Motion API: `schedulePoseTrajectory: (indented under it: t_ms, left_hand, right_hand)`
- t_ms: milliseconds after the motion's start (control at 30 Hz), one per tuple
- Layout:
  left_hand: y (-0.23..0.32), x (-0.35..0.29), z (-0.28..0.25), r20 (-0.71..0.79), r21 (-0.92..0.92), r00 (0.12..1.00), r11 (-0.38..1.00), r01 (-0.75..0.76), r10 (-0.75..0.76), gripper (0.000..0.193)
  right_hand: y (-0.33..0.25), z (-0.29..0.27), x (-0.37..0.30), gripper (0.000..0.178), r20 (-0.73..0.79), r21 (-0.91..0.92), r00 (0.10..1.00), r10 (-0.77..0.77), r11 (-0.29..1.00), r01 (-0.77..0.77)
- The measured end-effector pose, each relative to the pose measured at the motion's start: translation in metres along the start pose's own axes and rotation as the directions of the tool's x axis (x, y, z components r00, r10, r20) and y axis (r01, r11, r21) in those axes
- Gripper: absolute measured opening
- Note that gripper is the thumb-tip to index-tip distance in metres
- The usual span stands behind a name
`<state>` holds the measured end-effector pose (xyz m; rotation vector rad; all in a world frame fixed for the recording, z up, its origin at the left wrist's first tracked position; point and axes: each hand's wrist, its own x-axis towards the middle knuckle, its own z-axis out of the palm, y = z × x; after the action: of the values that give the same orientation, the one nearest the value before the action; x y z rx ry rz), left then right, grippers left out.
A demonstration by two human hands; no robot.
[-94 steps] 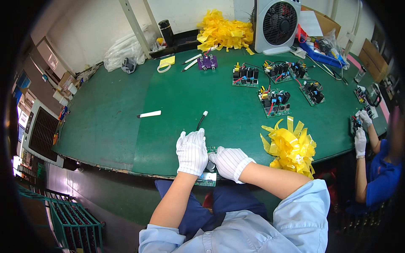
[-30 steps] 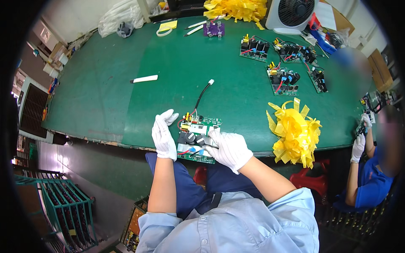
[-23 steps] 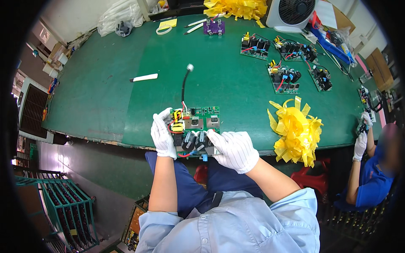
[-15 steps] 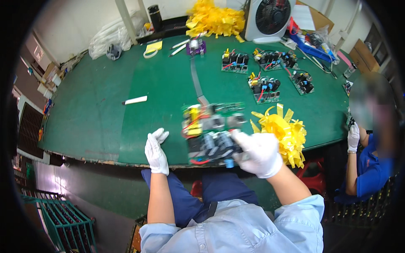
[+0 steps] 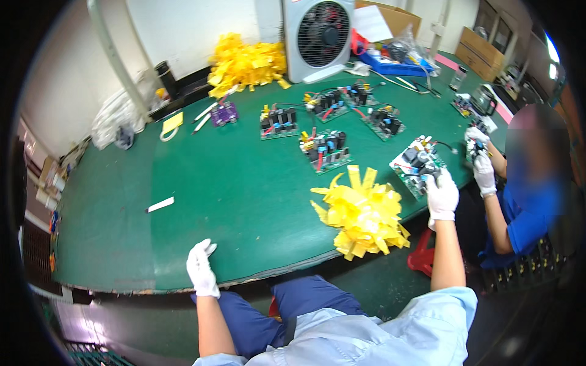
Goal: Manually assemble and inspect electronic circuit board components and wiring.
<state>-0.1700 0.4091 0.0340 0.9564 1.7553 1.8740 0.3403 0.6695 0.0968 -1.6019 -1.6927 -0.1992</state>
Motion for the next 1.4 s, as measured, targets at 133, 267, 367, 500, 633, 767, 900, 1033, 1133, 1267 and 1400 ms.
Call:
schedulePoseTrajectory:
  t_ms: [133,267,367,500,633,767,900,1033,1133,1267,1400]
  left_hand:
    - [0.006,0.001,-0.001,0.028,0.038,0.999,0.999,-0.024,0.023,0.029]
    - [0.008,0.0,0.004,0.028,0.15,0.998,0.987,-0.057,0.053,0.033]
    - [0.009,-0.002,0.006,0.0,0.148,0.999,0.988,-0.047,0.048,0.035]
    - [0.015,-0.001,0.004,-0.023,0.146,0.999,0.989,-0.036,0.039,0.031]
    - [0.008,-0.001,0.007,-0.022,0.011,0.998,0.998,-0.057,0.057,0.026]
    - [0.007,-0.002,0.011,-0.016,-0.037,0.996,0.996,-0.087,0.086,0.022]
    - [0.017,-0.004,0.018,-0.032,0.064,0.999,0.998,-0.022,0.024,0.021]
    - [0.015,-0.009,0.007,-0.063,0.277,0.988,0.953,-0.119,0.142,0.019]
    - [0.021,-0.006,0.013,-0.05,0.333,0.976,0.925,-0.181,0.21,0.019]
    - [0.029,-0.002,0.014,-0.014,0.415,0.963,0.877,-0.241,0.271,0.017]
    - [0.027,-0.001,0.019,-0.03,0.387,0.962,0.891,-0.239,0.272,0.015]
  right_hand:
    - [-0.005,0.008,0.004,0.035,0.122,-0.13,0.968,0.22,0.97,-0.204]
    - [0.025,0.035,0.001,0.037,0.008,0.084,0.962,0.273,0.958,-0.273]
    - [-0.018,0.023,-0.002,0.04,0.069,0.272,0.975,0.21,0.937,-0.221]
    - [-0.103,-0.009,-0.002,0.032,0.095,0.234,0.99,-0.105,0.969,0.08]
    - [-0.179,-0.024,0.009,0.034,0.149,0.354,0.874,-0.462,0.851,0.389]
    - [-0.247,0.017,0.048,0.026,0.156,0.441,0.705,-0.691,0.688,0.576]
    - [-0.315,0.097,0.092,0.027,0.391,0.344,0.584,-0.711,0.701,0.624]
    - [-0.405,0.195,0.112,0.024,0.487,0.327,0.629,-0.606,0.794,0.512]
    - [-0.424,0.263,0.132,0.027,0.505,0.235,0.766,-0.398,0.917,0.321]
    - [-0.442,0.329,0.123,0.042,0.498,0.265,0.846,-0.189,0.962,0.059]
    - [-0.435,0.373,0.113,0.045,0.434,0.318,0.837,-0.333,0.926,0.204]
